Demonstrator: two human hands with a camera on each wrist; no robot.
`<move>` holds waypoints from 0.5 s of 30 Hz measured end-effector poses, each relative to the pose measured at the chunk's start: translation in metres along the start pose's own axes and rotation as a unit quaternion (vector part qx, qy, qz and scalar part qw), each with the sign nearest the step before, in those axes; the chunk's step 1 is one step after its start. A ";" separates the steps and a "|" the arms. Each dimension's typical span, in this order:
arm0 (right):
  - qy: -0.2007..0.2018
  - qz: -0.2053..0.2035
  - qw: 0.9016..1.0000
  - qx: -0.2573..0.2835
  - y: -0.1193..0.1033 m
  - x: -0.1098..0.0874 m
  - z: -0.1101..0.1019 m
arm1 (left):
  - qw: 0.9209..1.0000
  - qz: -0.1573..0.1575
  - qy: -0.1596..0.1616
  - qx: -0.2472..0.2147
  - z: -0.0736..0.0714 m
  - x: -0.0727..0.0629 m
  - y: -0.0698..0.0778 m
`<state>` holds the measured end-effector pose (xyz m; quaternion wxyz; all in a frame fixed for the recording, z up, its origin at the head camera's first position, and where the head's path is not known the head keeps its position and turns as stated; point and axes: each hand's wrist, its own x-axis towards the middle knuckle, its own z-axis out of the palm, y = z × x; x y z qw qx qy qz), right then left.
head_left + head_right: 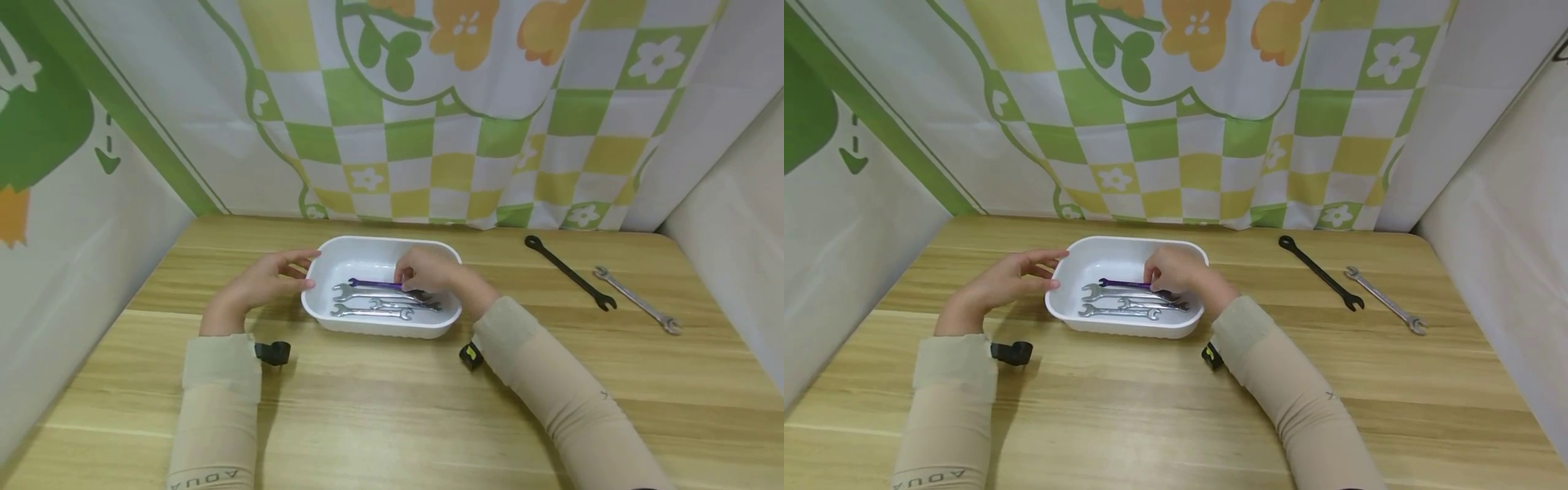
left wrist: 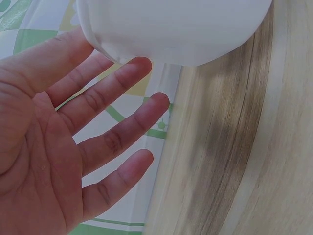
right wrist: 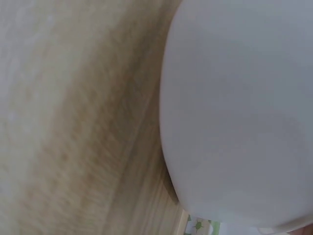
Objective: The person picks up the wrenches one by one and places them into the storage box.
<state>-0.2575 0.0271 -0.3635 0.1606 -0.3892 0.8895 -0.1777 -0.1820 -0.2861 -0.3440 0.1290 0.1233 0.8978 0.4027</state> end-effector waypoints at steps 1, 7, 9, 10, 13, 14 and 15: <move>0.001 0.000 1.000 0.001 0.000 -0.001 0.000 | 1.000 0.000 0.001 0.001 0.000 0.000 0.000; 0.011 0.002 1.000 0.002 0.000 -0.003 -0.001 | 1.000 0.001 0.002 0.006 0.002 0.002 0.000; 0.016 0.002 1.000 0.007 -0.001 -0.004 -0.002 | 1.000 0.003 0.002 0.007 0.001 0.002 0.000; 0.018 0.002 1.000 0.014 -0.002 -0.005 -0.002 | 1.000 0.004 0.002 0.007 0.001 0.002 0.000; 0.025 -0.004 0.999 0.029 -0.003 -0.008 -0.005 | 1.000 0.002 0.003 0.004 0.001 0.001 0.000; 0.029 -0.009 0.999 0.035 -0.004 -0.009 -0.007 | 1.000 0.000 0.003 0.002 0.001 0.001 0.000; 0.033 -0.012 0.999 0.038 -0.005 -0.011 -0.008 | 1.000 -0.001 0.003 0.001 0.001 0.001 0.000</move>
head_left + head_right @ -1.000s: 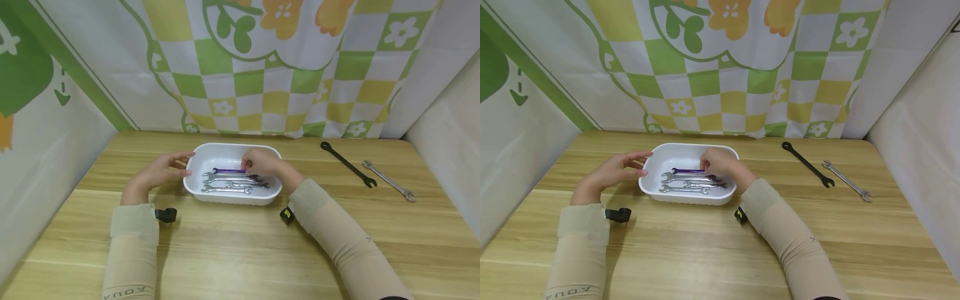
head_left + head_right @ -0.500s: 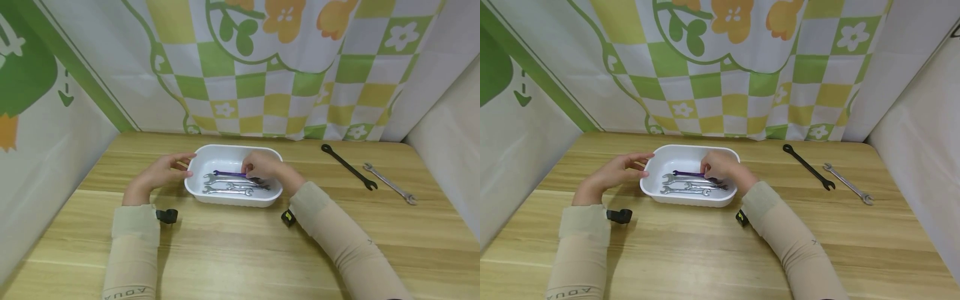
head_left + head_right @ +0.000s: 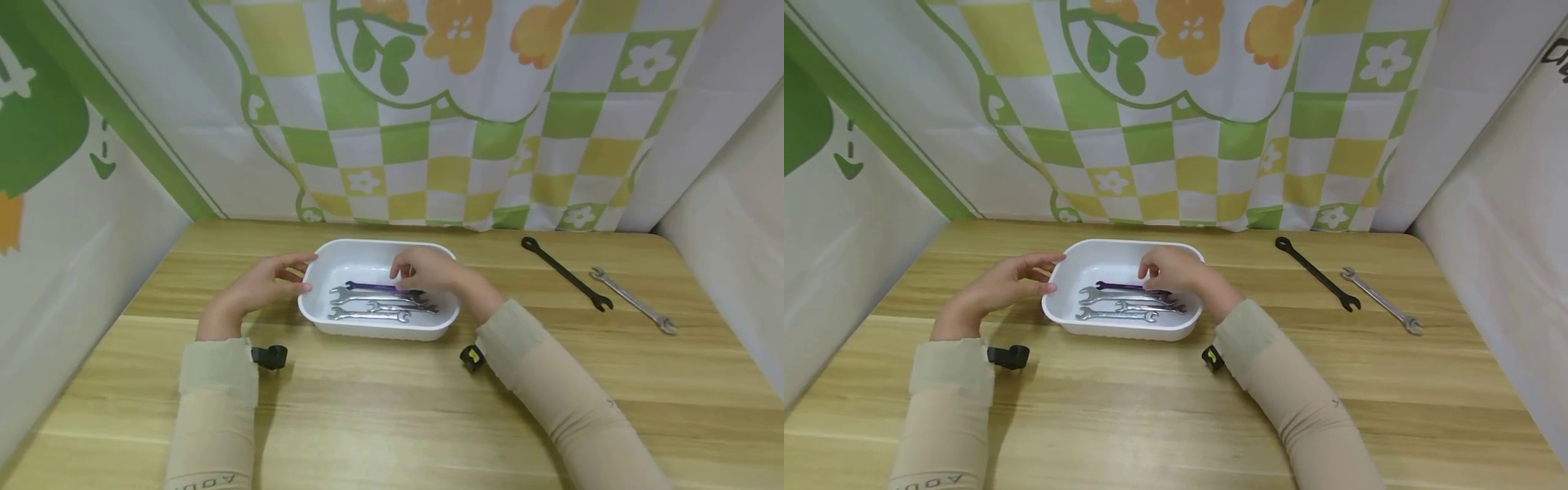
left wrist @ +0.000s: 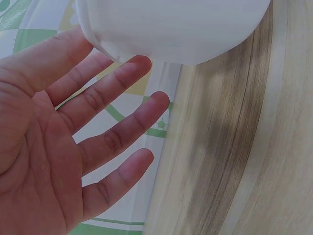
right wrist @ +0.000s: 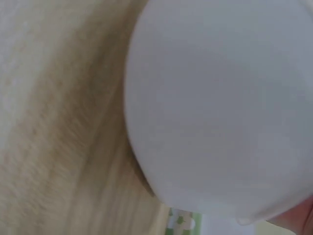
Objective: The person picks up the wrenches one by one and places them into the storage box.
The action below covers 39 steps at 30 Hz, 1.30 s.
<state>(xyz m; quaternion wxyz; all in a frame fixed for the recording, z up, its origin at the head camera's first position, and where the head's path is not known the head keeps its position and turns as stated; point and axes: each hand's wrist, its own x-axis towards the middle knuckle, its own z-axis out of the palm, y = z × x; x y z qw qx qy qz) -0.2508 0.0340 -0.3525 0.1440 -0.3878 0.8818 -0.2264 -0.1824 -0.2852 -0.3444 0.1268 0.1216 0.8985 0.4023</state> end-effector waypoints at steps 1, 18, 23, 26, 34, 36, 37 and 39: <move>0.004 -0.007 1.000 0.006 -0.001 -0.002 -0.002 | 1.000 -0.002 0.000 -0.001 0.000 0.000 0.000; 0.104 -0.037 0.993 0.048 0.004 -0.059 -0.032 | 1.000 0.005 0.002 0.005 0.000 0.000 -0.001; 0.127 -0.022 0.991 0.047 0.007 -0.076 -0.033 | 1.000 0.004 0.001 0.007 0.000 -0.001 0.001; 0.140 -0.017 0.989 0.041 0.008 -0.086 -0.035 | 1.000 0.001 -0.001 0.004 0.000 -0.001 0.000; 0.158 0.023 0.986 0.049 0.016 -0.113 -0.041 | 1.000 -0.007 -0.003 -0.003 0.000 -0.001 0.001; 0.160 0.036 0.985 0.050 0.018 -0.121 -0.044 | 1.000 -0.006 -0.003 -0.004 0.000 -0.001 0.001; 0.162 0.040 0.985 0.050 0.018 -0.125 -0.045 | 1.000 -0.006 -0.003 -0.003 0.000 -0.001 0.001; 0.164 0.046 0.984 0.057 0.021 -0.131 -0.048 | 1.000 -0.005 -0.002 -0.003 0.001 -0.001 0.000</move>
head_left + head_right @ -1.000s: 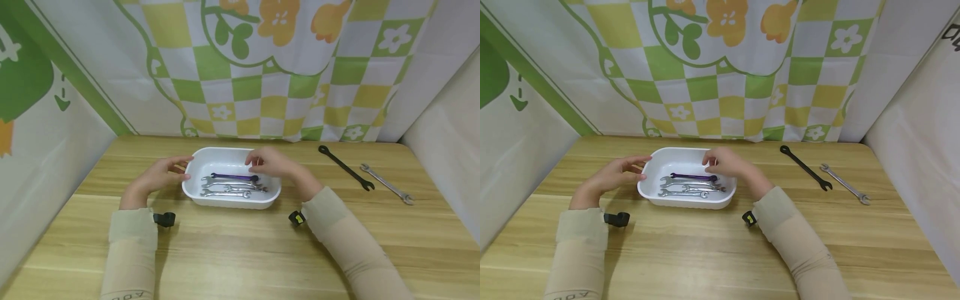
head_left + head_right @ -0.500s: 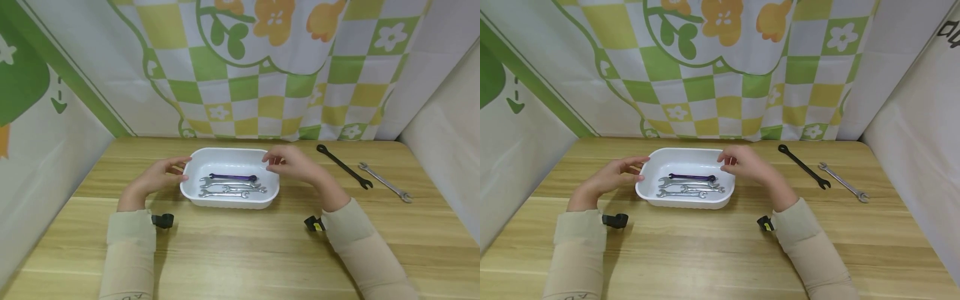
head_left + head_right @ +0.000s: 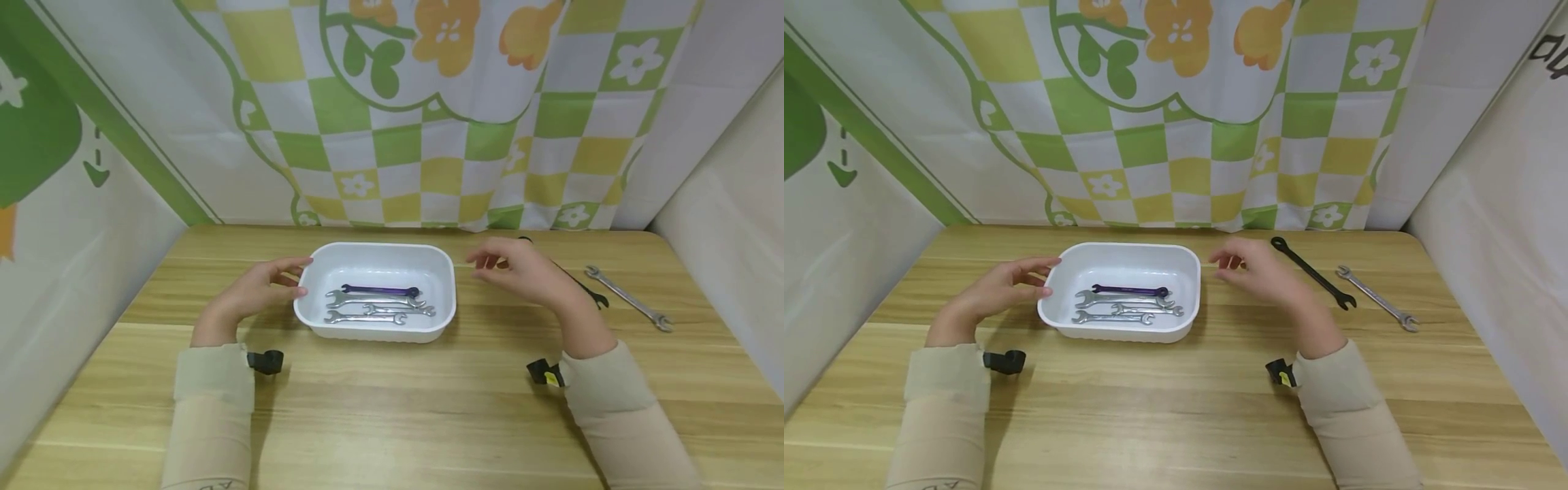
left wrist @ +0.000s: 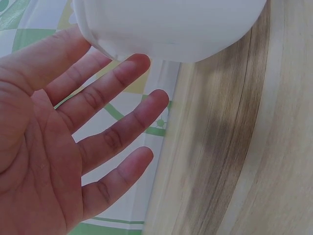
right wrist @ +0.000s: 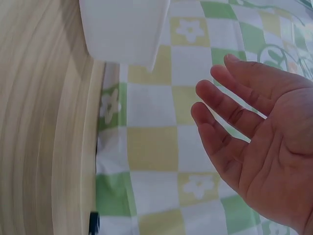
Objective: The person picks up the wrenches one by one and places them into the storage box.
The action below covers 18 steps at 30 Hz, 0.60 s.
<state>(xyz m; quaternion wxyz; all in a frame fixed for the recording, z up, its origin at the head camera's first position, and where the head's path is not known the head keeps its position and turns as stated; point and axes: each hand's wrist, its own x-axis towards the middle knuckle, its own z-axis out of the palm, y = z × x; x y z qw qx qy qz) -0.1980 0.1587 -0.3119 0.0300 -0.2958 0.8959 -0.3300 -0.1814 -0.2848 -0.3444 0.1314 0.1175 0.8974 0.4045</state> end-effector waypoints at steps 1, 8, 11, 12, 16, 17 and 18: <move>0.001 0.003 1.000 0.004 0.002 -0.002 -0.002 | 1.000 0.000 0.001 0.000 0.000 0.000 0.000; 0.019 0.023 1.000 0.007 0.019 -0.016 -0.013 | 1.000 -0.002 0.000 -0.005 0.000 -0.001 -0.001; 0.026 0.032 0.999 -0.008 0.024 -0.022 -0.019 | 1.000 -0.002 0.001 -0.003 0.000 -0.001 0.000; 0.028 0.036 0.999 -0.012 0.026 -0.024 -0.020 | 1.000 -0.002 0.001 -0.001 0.000 -0.001 0.000; 0.035 0.047 0.998 -0.025 0.031 -0.032 -0.027 | 1.000 0.002 0.003 0.002 0.000 -0.001 0.000; 0.036 0.049 0.998 -0.025 0.032 -0.034 -0.029 | 1.000 0.003 0.003 0.002 0.000 -0.001 0.001; 0.036 0.051 0.998 -0.025 0.033 -0.036 -0.030 | 1.000 0.003 0.003 0.002 0.000 -0.002 0.001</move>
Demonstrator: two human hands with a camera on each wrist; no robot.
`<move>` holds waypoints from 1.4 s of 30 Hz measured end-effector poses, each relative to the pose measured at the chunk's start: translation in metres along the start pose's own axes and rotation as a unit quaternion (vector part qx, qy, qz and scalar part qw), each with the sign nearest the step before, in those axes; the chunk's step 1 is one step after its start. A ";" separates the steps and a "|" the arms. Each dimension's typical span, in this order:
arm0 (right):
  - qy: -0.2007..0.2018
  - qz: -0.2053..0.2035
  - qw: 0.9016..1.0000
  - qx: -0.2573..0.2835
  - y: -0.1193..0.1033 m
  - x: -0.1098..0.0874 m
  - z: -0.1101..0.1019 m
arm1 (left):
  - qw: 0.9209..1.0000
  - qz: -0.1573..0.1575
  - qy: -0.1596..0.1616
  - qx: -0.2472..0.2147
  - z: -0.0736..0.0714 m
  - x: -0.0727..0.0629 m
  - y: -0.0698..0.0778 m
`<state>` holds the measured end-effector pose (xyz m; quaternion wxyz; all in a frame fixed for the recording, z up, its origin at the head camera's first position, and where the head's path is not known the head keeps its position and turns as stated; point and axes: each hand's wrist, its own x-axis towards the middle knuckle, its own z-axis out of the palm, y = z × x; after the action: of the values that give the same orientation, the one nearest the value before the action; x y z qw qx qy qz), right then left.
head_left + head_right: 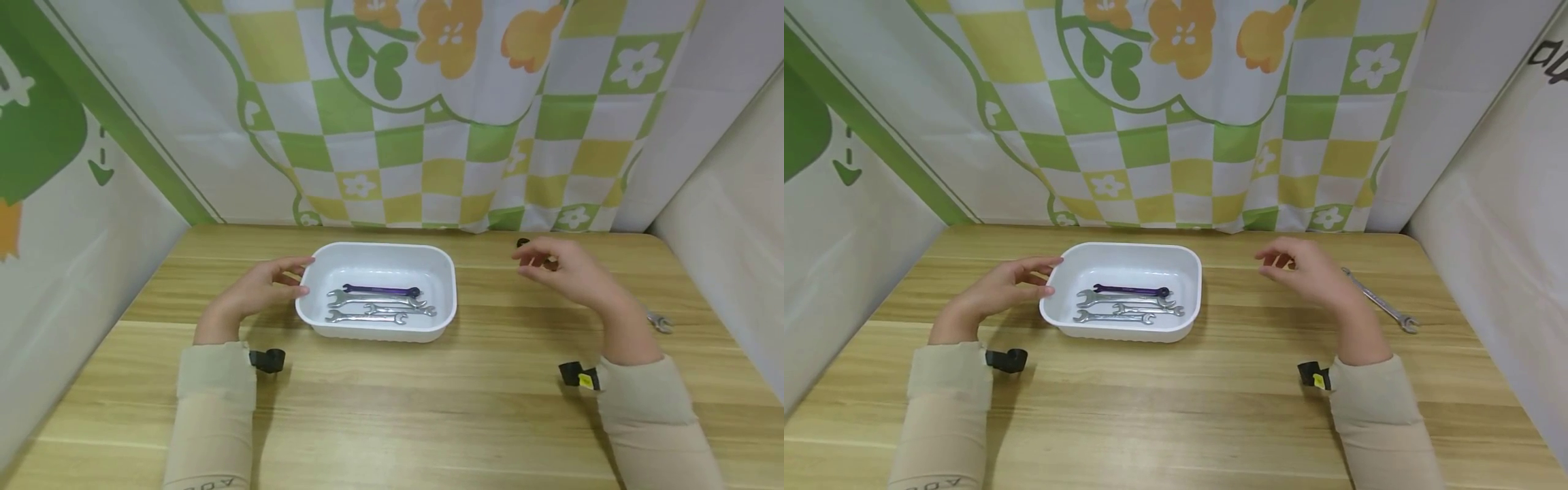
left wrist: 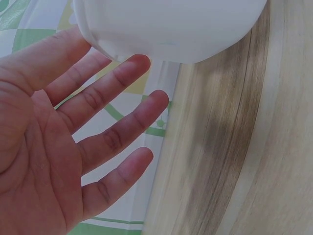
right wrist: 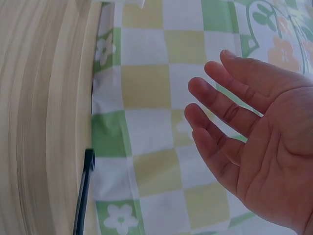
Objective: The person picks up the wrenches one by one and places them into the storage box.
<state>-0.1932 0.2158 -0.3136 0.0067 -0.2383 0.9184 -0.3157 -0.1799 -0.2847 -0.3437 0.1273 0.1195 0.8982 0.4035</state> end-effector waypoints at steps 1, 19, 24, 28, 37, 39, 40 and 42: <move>0.001 0.001 1.000 -0.001 0.002 -0.002 -0.001 | 1.000 0.000 0.000 0.000 0.000 0.000 0.000; 0.024 0.041 0.999 -0.014 0.033 -0.027 -0.027 | 1.000 0.001 -0.001 -0.001 0.000 0.000 0.001; 0.040 0.039 0.998 -0.007 0.045 -0.034 -0.032 | 1.000 0.000 -0.003 -0.001 0.000 0.000 0.001; 0.048 0.060 0.997 -0.018 0.052 -0.039 -0.036 | 1.000 0.003 -0.003 -0.002 0.000 0.000 0.000; 0.018 0.094 0.995 -0.037 0.074 -0.039 -0.037 | 1.000 0.003 -0.002 -0.002 0.000 0.001 -0.001; 0.001 0.096 0.995 -0.039 0.079 -0.038 -0.036 | 1.000 0.001 0.000 -0.002 0.000 0.001 -0.003; -0.008 0.097 0.995 -0.039 0.081 -0.038 -0.035 | 1.000 0.001 0.000 -0.004 0.000 0.001 -0.003; -0.025 0.099 0.994 -0.038 0.085 -0.038 -0.034 | 1.000 0.003 0.000 -0.004 0.000 0.001 -0.004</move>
<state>-0.2019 0.3104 -0.3410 0.0513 -0.1542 0.9485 -0.2719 -0.1810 -0.2869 -0.3468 0.1268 0.1215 0.8961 0.4077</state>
